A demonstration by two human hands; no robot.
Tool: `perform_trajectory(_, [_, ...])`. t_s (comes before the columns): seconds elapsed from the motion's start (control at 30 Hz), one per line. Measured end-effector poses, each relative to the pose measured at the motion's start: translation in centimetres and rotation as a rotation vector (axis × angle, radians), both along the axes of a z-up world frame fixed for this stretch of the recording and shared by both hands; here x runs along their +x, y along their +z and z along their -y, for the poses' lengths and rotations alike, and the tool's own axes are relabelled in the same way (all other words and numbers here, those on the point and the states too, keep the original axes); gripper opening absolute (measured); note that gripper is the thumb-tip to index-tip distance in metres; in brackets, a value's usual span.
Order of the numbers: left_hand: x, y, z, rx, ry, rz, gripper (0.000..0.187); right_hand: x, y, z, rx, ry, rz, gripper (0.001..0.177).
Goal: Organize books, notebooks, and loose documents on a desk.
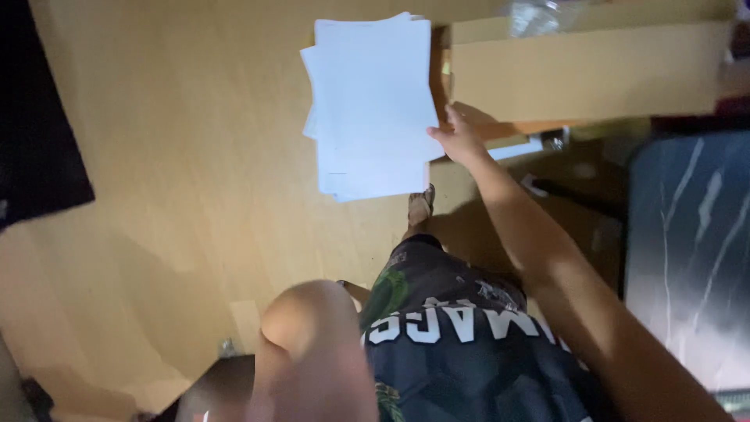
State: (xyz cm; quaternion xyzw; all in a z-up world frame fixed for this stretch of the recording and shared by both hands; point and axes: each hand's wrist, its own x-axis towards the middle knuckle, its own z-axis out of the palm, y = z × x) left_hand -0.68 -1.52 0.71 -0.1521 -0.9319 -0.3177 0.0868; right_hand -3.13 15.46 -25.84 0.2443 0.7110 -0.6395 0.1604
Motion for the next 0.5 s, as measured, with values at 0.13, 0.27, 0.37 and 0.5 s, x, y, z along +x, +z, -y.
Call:
perform_trajectory(0.13, [-4.5,-2.1,2.4,0.039,0.042,-0.004,0.046,-1.5,-6.0,3.5,-0.177,-0.202,-0.338,0.075])
perform_trajectory(0.27, [-10.0,-15.4,12.8,-0.142,0.211,0.115,0.061,0.9,-2.6,4.9,0.11,0.0,0.013,0.052])
perform_trajectory(0.37, [-10.4,-18.8,15.0,-0.361,0.416,0.297,0.068,2.2,-1.6,5.5,0.07,0.078,0.036,0.05])
perform_trajectory(0.5, [-8.7,-18.2,13.3,-0.402,0.4,0.362,0.038,1.1,-5.2,5.4,0.069,-0.131,-0.102,0.063])
